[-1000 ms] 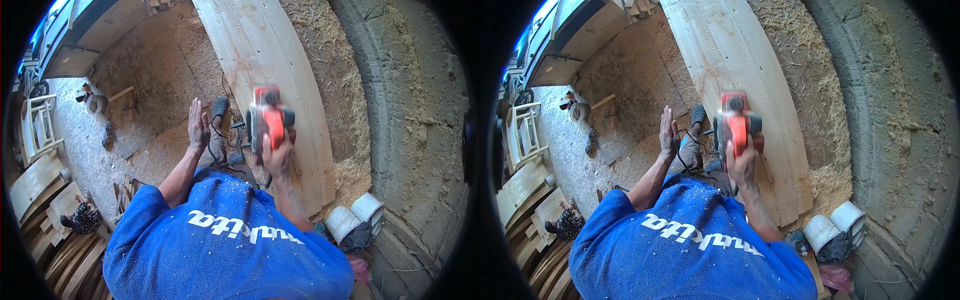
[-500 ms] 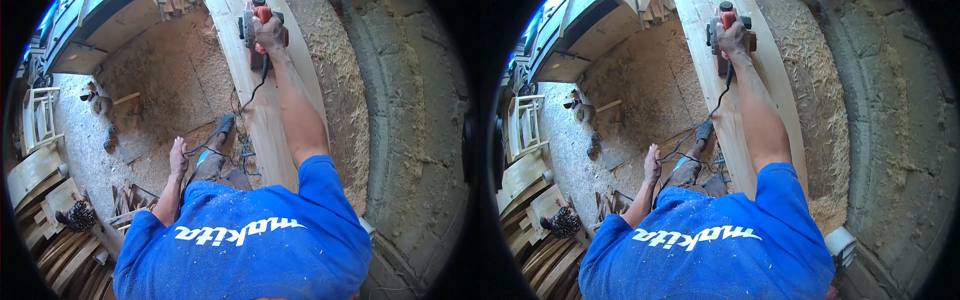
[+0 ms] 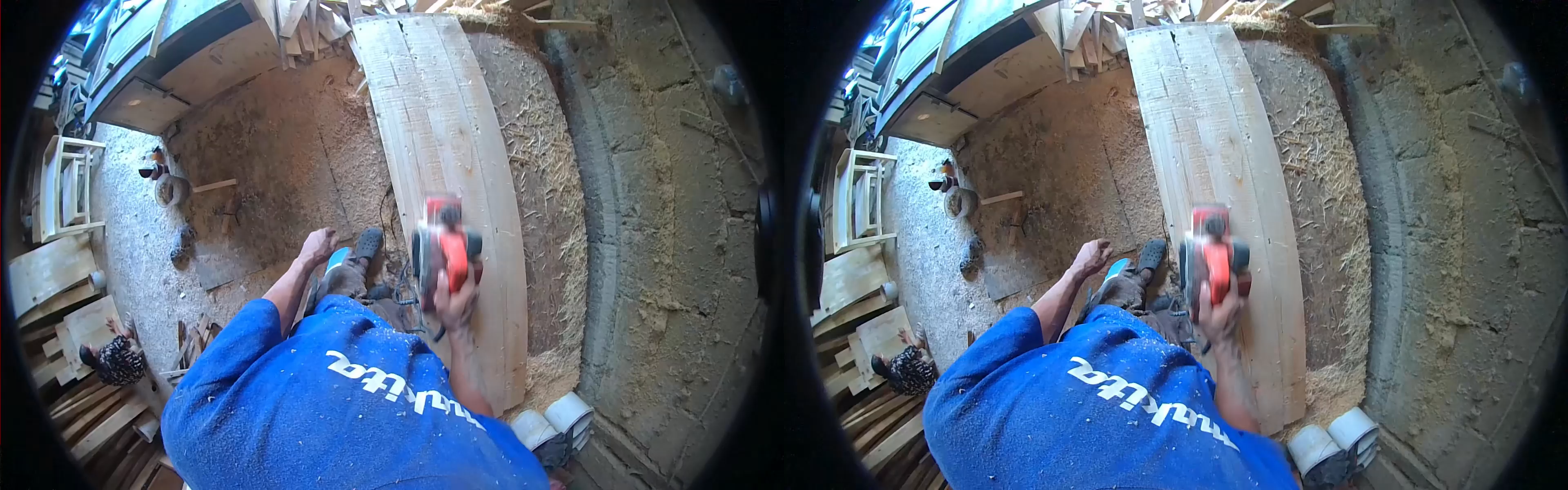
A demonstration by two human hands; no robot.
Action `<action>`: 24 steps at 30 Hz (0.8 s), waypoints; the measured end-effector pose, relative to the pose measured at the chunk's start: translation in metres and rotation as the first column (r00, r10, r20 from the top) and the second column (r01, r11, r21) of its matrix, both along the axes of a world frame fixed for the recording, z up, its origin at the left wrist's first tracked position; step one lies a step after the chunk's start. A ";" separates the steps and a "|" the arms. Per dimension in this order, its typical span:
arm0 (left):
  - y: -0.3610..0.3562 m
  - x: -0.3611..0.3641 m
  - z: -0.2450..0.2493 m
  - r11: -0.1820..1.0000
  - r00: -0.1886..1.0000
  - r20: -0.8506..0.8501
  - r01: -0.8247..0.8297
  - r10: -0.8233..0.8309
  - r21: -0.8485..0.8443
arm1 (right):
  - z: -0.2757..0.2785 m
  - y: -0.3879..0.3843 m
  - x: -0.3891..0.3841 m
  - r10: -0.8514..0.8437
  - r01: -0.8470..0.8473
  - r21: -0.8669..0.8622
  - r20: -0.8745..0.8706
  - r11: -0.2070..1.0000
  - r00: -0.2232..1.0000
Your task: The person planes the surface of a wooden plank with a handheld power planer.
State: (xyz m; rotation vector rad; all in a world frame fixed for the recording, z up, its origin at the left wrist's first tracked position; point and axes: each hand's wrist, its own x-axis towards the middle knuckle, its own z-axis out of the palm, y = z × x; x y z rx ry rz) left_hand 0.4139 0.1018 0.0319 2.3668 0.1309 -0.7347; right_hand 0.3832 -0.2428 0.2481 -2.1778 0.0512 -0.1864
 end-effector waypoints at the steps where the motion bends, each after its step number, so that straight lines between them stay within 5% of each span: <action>1: -0.003 0.010 0.000 0.988 0.989 0.060 -0.133 0.138 -0.081 | 0.001 -0.004 -0.021 0.021 -0.016 -0.067 0.067 0.998 0.998; 2: -0.005 0.019 0.005 0.980 0.983 0.079 -0.154 0.165 -0.129 | -0.013 -0.011 -0.050 -0.036 0.037 0.009 -0.098 0.999 0.995; 4: -0.013 0.020 0.023 0.955 0.970 0.064 -0.219 0.236 -0.201 | -0.021 -0.017 -0.082 -0.026 0.030 0.020 -0.150 0.999 0.988; 8: -0.012 -0.017 0.008 0.958 0.968 0.031 -0.241 0.248 -0.153 | -0.008 0.004 -0.035 0.048 -0.043 0.062 -0.079 0.997 0.996; 12: 0.023 -0.056 -0.005 0.994 0.976 -0.189 -0.100 0.106 0.037 | 0.003 0.038 0.058 0.077 -0.076 0.046 -0.026 0.996 0.997; 17: 0.080 -0.087 -0.015 0.929 0.908 -0.210 -0.333 0.362 0.160 | -0.020 0.073 0.193 0.092 -0.083 -0.053 0.201 0.995 0.975; 21: 0.108 -0.065 -0.032 0.915 0.890 -0.238 -0.346 0.390 0.207 | -0.010 0.111 0.315 0.119 -0.122 0.017 0.138 0.992 0.983; 24: 0.124 -0.025 -0.040 0.848 0.816 -0.232 -0.501 0.530 0.175 | -0.005 0.137 0.396 0.097 -0.097 0.000 0.108 0.995 0.989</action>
